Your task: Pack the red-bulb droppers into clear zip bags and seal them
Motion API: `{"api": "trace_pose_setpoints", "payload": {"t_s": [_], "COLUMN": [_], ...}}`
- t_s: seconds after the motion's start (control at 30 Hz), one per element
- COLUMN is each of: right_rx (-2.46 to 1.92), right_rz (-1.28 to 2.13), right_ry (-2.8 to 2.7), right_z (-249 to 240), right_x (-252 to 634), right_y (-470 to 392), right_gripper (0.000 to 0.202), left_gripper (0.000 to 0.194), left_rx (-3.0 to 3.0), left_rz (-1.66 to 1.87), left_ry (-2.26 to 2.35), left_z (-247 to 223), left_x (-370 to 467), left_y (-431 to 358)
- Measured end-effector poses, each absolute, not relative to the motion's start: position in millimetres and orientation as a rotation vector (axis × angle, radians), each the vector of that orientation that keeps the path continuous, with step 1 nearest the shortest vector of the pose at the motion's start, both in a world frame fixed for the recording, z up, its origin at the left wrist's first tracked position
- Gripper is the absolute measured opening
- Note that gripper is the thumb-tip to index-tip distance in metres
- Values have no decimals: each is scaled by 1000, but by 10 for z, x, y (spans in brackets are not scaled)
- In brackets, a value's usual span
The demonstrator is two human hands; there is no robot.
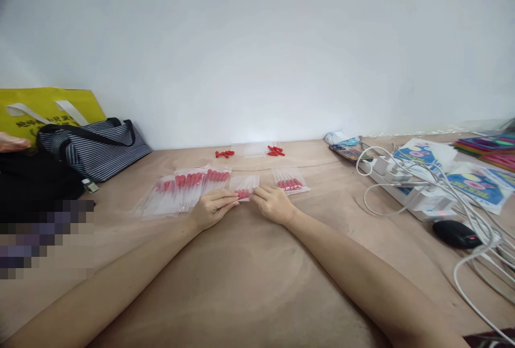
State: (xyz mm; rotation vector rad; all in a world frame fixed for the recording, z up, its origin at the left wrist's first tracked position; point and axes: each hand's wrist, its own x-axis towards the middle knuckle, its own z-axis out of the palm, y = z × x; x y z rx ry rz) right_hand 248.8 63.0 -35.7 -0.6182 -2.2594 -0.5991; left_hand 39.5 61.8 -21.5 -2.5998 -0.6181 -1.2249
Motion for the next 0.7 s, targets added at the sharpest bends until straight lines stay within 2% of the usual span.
{"api": "trace_pose_setpoints", "payload": {"t_s": [0.13, 0.3, 0.43, 0.7], "right_rx": [-609, -701, -691, -724], "right_rz": [-556, -261, -98, -121], "right_ry": [-2249, -2186, -2189, -2202], "right_z": [-341, -360, -395, -396], "right_x": [2479, 2412, 2360, 2315], "right_y": [632, 624, 605, 536], "right_gripper": [24, 19, 20, 18], "left_gripper": [12, 15, 10, 12], "left_rx": [-2601, -2562, -2505, -2436], "left_rz": [-1205, -1112, -1106, -1033], "left_ry": [-615, -562, -545, -464], "left_z": [-204, -214, -245, -199], "left_x": [403, 444, 469, 470], "left_y": [606, 608, 626, 608]}}
